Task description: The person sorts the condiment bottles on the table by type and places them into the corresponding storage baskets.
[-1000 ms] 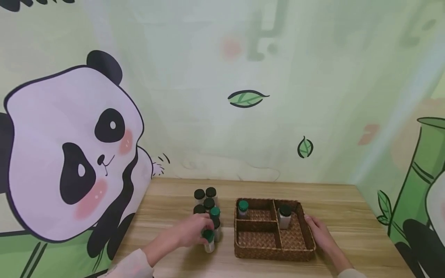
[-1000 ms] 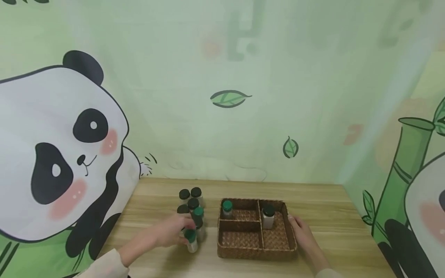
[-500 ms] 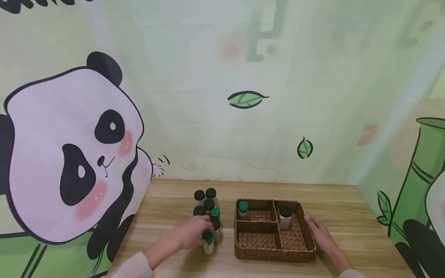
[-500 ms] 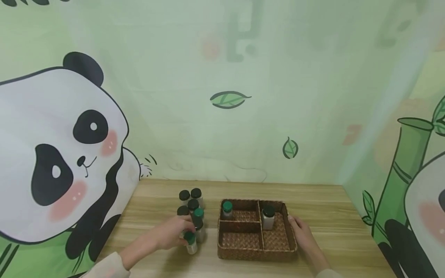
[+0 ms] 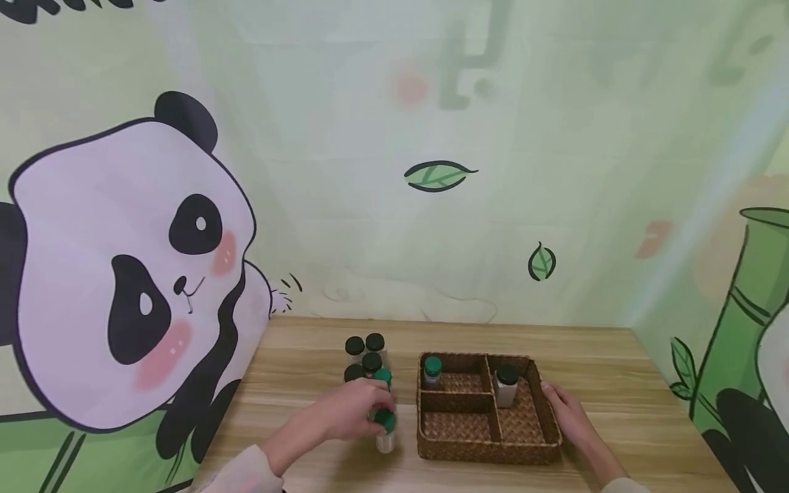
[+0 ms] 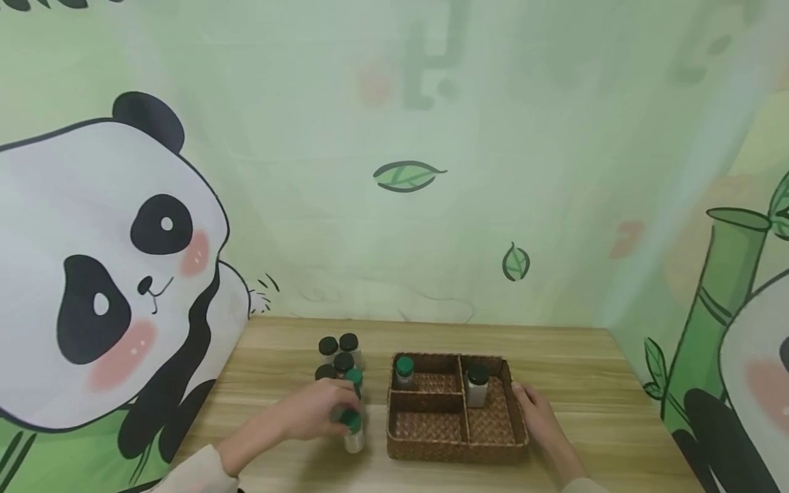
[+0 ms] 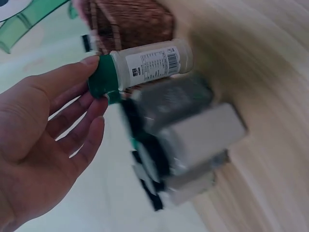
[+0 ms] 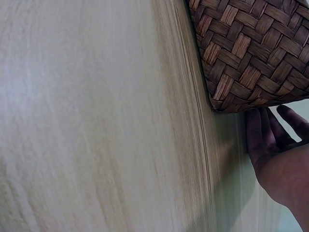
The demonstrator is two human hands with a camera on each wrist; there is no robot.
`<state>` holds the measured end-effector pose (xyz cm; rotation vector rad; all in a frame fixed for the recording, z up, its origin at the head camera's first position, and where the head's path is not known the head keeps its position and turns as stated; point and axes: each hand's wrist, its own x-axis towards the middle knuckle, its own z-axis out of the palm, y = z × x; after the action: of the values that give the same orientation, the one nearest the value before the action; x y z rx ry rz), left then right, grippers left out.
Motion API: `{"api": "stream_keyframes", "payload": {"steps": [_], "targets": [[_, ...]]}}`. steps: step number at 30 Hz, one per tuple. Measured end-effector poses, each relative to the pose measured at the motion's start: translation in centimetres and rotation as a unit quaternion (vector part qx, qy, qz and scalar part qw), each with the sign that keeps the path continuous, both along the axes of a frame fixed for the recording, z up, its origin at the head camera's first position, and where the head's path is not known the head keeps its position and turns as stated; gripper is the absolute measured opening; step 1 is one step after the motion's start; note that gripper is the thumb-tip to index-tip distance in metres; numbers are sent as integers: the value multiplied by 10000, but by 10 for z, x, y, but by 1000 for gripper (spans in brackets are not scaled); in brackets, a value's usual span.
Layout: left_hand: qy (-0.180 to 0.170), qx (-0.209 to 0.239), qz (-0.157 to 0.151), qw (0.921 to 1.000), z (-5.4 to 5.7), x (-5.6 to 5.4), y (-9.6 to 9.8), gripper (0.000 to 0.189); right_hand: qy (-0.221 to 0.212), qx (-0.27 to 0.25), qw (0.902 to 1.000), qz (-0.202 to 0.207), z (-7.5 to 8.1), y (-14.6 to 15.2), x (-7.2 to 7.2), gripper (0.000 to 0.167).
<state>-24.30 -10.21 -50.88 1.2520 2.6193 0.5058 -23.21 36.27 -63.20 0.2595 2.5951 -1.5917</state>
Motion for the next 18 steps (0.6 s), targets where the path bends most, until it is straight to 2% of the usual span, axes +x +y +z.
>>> {"api": "stream_keyframes", "payload": {"steps": [6,11,15,18], "targets": [[-484,701,-194,9962,22,-8,23,29,98,41,9999,-49,-1,0,1,73],[-793,940,83,9924,38,-20,43,30,210,53,9997,-81,-3,-1,1,71],[-726,1089,264,9910,43,-31,63,33,294,80,9995,-87,-3,-1,1,70],[-608,1295,400,9889,38,-42,79,34,308,97,9994,-101,-2,0,1,69]]}}
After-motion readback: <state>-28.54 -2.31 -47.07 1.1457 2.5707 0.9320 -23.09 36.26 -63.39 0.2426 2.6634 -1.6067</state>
